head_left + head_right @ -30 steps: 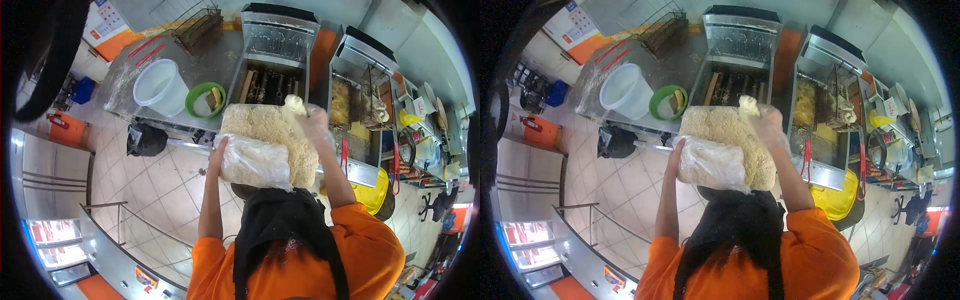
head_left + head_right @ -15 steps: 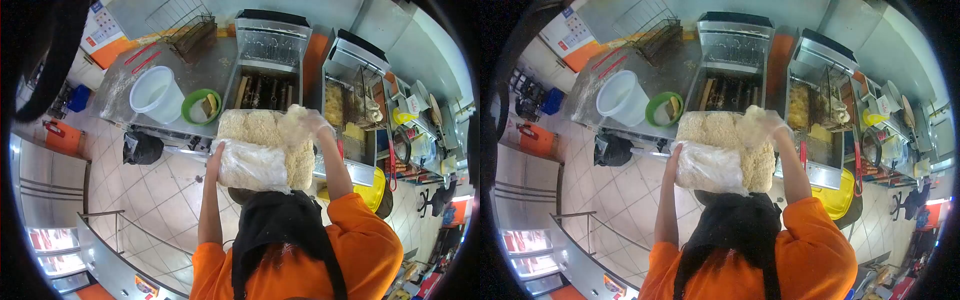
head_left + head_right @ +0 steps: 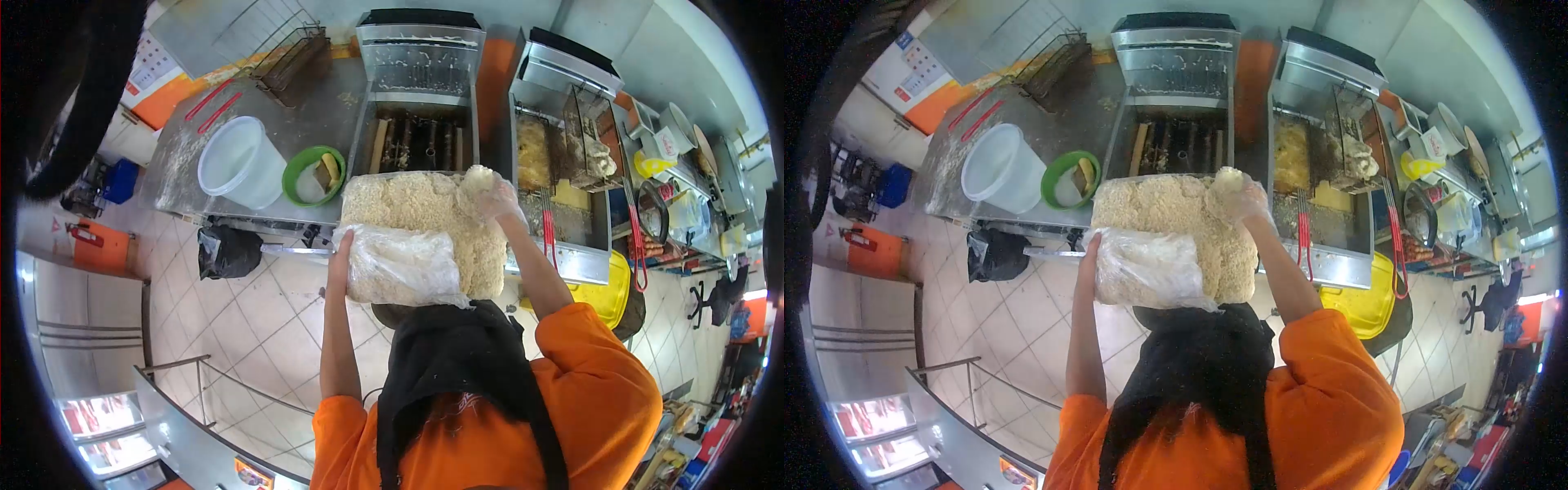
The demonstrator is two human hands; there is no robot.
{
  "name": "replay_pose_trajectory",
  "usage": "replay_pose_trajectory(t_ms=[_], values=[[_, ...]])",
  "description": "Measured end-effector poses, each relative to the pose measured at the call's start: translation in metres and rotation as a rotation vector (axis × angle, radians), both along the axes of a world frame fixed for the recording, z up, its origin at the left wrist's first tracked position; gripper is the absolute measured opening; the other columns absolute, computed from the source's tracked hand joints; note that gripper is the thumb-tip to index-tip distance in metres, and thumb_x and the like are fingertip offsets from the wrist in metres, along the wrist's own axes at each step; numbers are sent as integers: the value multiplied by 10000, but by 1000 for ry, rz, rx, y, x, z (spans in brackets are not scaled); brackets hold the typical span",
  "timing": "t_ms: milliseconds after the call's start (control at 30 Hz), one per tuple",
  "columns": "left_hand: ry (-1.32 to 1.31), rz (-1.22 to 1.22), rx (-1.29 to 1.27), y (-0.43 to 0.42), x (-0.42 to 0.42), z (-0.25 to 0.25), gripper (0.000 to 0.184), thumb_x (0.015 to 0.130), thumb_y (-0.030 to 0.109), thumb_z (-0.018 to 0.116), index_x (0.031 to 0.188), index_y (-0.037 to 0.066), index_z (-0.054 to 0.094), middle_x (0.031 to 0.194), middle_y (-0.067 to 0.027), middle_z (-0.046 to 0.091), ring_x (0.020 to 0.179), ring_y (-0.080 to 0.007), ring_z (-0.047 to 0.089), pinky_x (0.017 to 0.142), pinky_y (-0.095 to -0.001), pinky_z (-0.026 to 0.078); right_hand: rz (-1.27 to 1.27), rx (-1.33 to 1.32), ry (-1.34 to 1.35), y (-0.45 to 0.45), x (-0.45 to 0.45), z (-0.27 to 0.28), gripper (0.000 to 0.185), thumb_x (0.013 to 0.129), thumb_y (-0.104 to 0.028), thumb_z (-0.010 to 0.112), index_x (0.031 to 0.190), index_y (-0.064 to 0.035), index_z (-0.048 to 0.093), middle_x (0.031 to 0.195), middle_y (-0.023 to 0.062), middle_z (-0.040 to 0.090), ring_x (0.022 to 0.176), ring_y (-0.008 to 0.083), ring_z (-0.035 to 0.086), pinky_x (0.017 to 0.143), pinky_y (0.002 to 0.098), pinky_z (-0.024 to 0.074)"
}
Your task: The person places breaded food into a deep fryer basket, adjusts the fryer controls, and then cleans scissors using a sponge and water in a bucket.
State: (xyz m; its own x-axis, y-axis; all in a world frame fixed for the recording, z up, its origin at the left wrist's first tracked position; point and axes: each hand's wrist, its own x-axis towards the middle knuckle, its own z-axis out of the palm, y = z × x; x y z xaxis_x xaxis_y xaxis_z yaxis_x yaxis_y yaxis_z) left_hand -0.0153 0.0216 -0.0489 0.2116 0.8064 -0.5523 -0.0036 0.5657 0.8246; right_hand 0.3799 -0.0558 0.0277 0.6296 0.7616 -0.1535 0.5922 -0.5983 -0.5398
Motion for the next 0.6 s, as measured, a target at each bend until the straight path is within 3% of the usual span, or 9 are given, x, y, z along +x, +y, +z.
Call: replay_pose_trajectory(t_ms=[67, 167, 267, 367, 467, 500, 567, 600], values=[[22, 2, -11, -2, 1, 6, 880, 803, 572, 634, 1284, -147, 472, 1212, -215, 586, 1075, -267, 591, 930, -337, 454, 113, 58, 156, -4, 11, 1, 496, 782, -301, 655, 1210, -66, 564, 1114, 225, 631, 1080, 377, 591, 927, 413, 478], [-111, -23, -40, -4, 3, 10, 864, 812, 566, 629, 1272, -150, 479, 1185, -207, 601, 1031, -262, 612, 893, -331, 479, 7, 52, -254, -3, -2, -10, 481, 790, -235, 675, 1221, -51, 570, 1046, 209, 665, 1021, 350, 630, 883, 371, 502], [-127, -6, -18, -7, 7, 16, 854, 819, 565, 624, 1261, -153, 483, 1168, -204, 610, 995, -260, 628, 857, -332, 500, 26, 273, 76, -13, 12, -12, 467, 811, -113, 676, 1257, -52, 552, 1036, 155, 682, 963, 258, 655, 833, 315, 513], [-125, 0, -31, -1, 2, -3, 852, 825, 562, 620, 1265, -153, 477, 1168, -206, 610, 1002, -264, 630, 861, -340, 505, 2, 417, 452, -22, 3, 42, 430, 833, -8, 652, 1249, -39, 549, 1032, 85, 685, 905, 144, 641, 784, 274, 514], [-113, -15, -67, -6, 4, 16, 849, 826, 561, 622, 1268, -148, 474, 1170, -204, 610, 1008, -266, 632, 865, -348, 508, -71, 510, 698, -28, -4, 90, 424, 840, 1, 666, 1246, -38, 548, 1015, 40, 682, 864, 102, 634, 761, 266, 520], [-132, -11, -58, -5, 4, 13, 850, 825, 565, 621, 1270, -144, 475, 1173, -203, 609, 1012, -267, 632, 869, -350, 508, -32, 540, 718, -27, 11, 69, 428, 845, -9, 673, 1248, -3, 529, 1052, 49, 673, 898, 107, 629, 783, 262, 515], [-172, -23, -37, -5, 5, 9, 853, 823, 574, 619, 1272, -137, 477, 1178, -201, 608, 1019, -268, 631, 875, -353, 507, 356, 645, 20, -35, 42, 28, 452, 851, -23, 674, 1265, 20, 497, 1082, 65, 661, 931, 111, 622, 802, 259, 510], [-163, -27, -46, -5, 7, 11, 852, 824, 577, 617, 1274, -133, 478, 1180, -200, 607, 1020, -269, 630, 878, -355, 506, 298, 647, 103, -32, 55, 19, 450, 856, -48, 678, 1256, 29, 486, 1086, 82, 656, 946, 123, 621, 811, 263, 508]])
